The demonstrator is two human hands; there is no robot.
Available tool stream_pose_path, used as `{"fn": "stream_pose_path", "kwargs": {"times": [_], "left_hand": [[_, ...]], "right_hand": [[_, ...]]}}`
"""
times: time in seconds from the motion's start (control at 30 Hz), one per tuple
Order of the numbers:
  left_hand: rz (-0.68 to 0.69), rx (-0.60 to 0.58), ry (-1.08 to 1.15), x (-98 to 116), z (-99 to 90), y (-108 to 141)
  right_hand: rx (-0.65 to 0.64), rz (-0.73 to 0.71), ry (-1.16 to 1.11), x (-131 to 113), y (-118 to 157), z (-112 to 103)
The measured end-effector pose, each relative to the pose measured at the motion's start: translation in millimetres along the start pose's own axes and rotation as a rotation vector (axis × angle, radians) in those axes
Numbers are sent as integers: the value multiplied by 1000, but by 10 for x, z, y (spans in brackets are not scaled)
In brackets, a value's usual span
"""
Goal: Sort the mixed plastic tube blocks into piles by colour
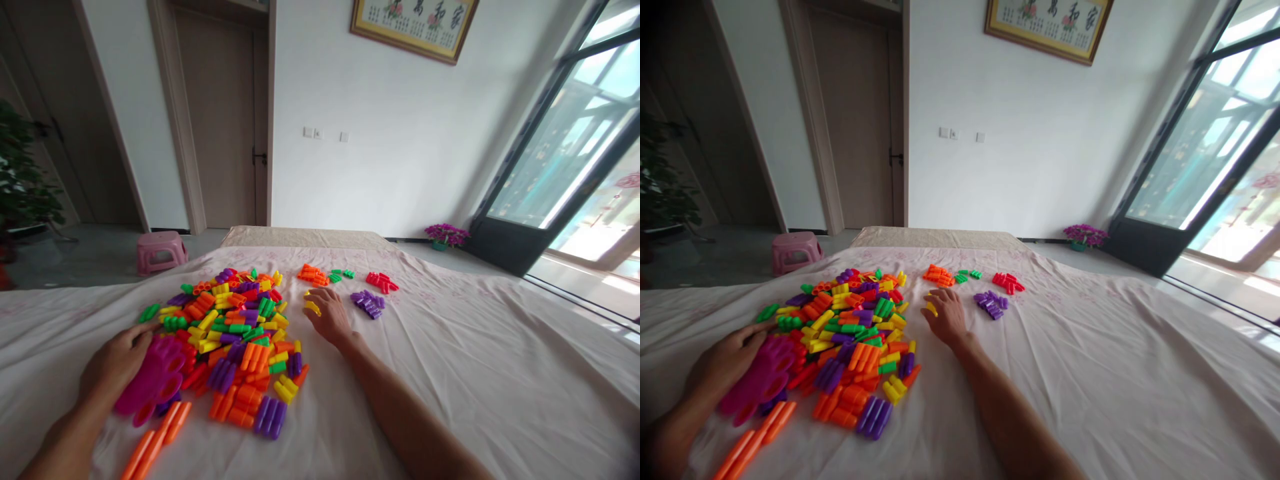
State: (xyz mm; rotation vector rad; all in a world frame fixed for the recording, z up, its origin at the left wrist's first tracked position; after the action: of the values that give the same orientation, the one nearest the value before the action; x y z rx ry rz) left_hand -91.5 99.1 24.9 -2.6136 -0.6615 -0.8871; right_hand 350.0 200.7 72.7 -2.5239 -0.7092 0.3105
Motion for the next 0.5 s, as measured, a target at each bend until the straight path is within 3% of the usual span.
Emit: {"fn": "stream_pose_path", "kwargs": {"times": [0.1,0.27,0.4,0.5], "left_hand": [[-110,-56,0,3,9,36],[-104,-57,7,12,13,26],[-89,-36,3,-5,6,12],[-81,-27,11,-1,-8,16]], "right_hand": [[-11,-89,-71,-307,0,-64],[-72,-116,-73,-601,-5,62],[-76,-84,-54,-562,-28,138],[-44,0,-27,-372,-57,59]]}}
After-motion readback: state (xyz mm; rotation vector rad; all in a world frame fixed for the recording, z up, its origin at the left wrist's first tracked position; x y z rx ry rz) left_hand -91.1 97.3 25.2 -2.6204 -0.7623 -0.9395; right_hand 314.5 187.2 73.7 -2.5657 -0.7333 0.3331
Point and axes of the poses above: each hand's wrist, its own y-axis away from the middle knuckle, its own z-axis out of the palm, x = y × z, the point moved 8 cm from there along -y, towards the middle knuckle, and after that the axes turned 12 degrees about y, right-handed, at the moved point
